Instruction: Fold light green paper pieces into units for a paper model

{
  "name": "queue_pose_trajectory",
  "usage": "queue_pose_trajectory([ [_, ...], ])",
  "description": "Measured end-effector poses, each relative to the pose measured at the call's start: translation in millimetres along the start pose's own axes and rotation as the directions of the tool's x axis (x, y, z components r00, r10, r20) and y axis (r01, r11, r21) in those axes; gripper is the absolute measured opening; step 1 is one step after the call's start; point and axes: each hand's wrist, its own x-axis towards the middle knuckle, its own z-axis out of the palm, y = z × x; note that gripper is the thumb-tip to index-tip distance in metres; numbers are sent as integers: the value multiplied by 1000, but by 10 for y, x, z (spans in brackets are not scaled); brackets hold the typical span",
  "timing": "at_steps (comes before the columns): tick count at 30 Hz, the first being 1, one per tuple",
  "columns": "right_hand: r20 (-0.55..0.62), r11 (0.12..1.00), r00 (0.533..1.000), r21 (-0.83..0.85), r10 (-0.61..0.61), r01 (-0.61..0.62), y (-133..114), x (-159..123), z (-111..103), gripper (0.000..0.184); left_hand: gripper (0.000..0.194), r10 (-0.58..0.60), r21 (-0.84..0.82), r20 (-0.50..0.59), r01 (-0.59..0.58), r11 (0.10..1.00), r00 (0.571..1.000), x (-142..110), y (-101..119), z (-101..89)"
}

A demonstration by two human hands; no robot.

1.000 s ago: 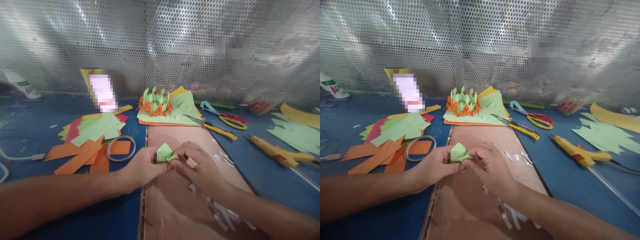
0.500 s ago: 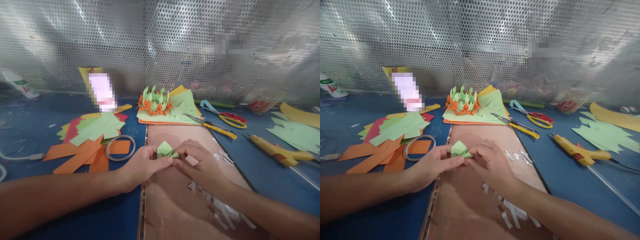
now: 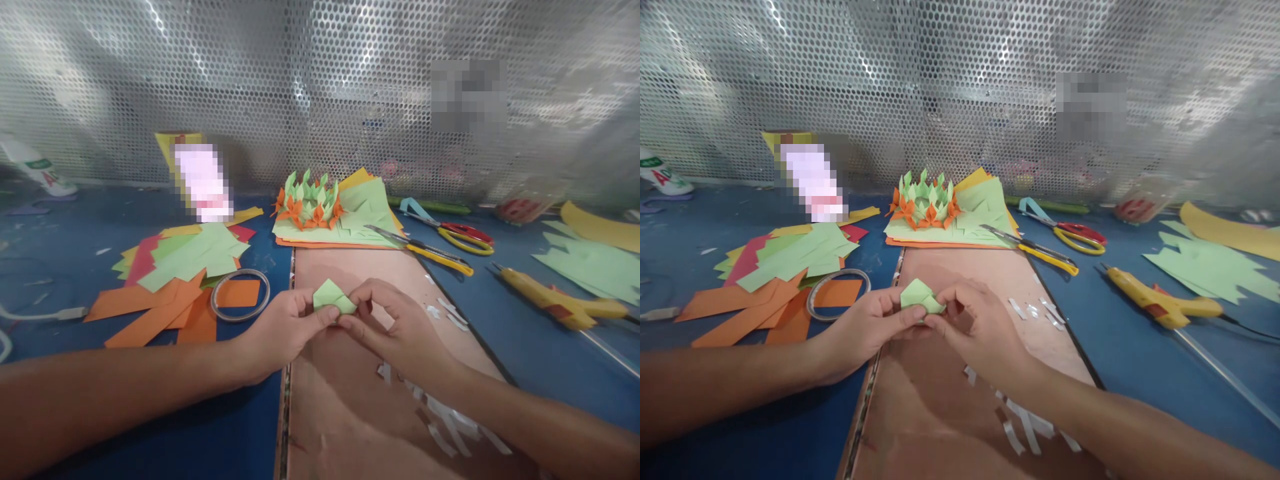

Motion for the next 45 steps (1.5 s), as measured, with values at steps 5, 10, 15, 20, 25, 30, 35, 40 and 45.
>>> queue_pose_trajectory([
  [5, -11, 983, 997, 172, 72, -69, 26, -13, 15, 13, 21, 5, -29, 31, -4, 1000, 1000, -1, 3, 5],
  [10, 10, 969, 994, 222, 110, -109, 59, -8, 20, 16, 18, 1, -28, 34, 0, 1000, 999, -9, 18, 21],
  [15, 83, 941, 984, 290, 159, -177, 60, 10, 28, 15, 19, 14, -21, 52, -13, 1000, 999, -13, 29, 31],
  [20, 110, 911, 977, 355, 183, -211, 64, 14, 35, 18, 17, 9, -11, 28, -9, 1000, 1000, -20, 43, 29],
  [25, 133, 850, 975, 480, 176, -219, 76, 15, 48, 20, 13, 19, -141, -33, -24, 990, 999, -20, 64, 35],
  [30, 101, 857, 986, 488, 134, -166, 68, 3, 76, 24, 17, -96, -328, -53, 73, 942, 994, -7, 88, 43],
  [35, 150, 865, 978, 459, 148, -202, 39, -2, 74, 9, 15, -109, -393, -7, 97, 914, 994, 1, 103, 51],
  [40, 160, 869, 978, 456, 131, -192, -10, -13, 45, 2, 16, -146, -388, -1, 134, 912, 989, 1, 78, 63],
  [45, 98, 899, 980, 389, 175, -199, -35, -35, 33, 7, 24, -113, -263, 12, 112, 958, 994, -10, 29, 63],
])
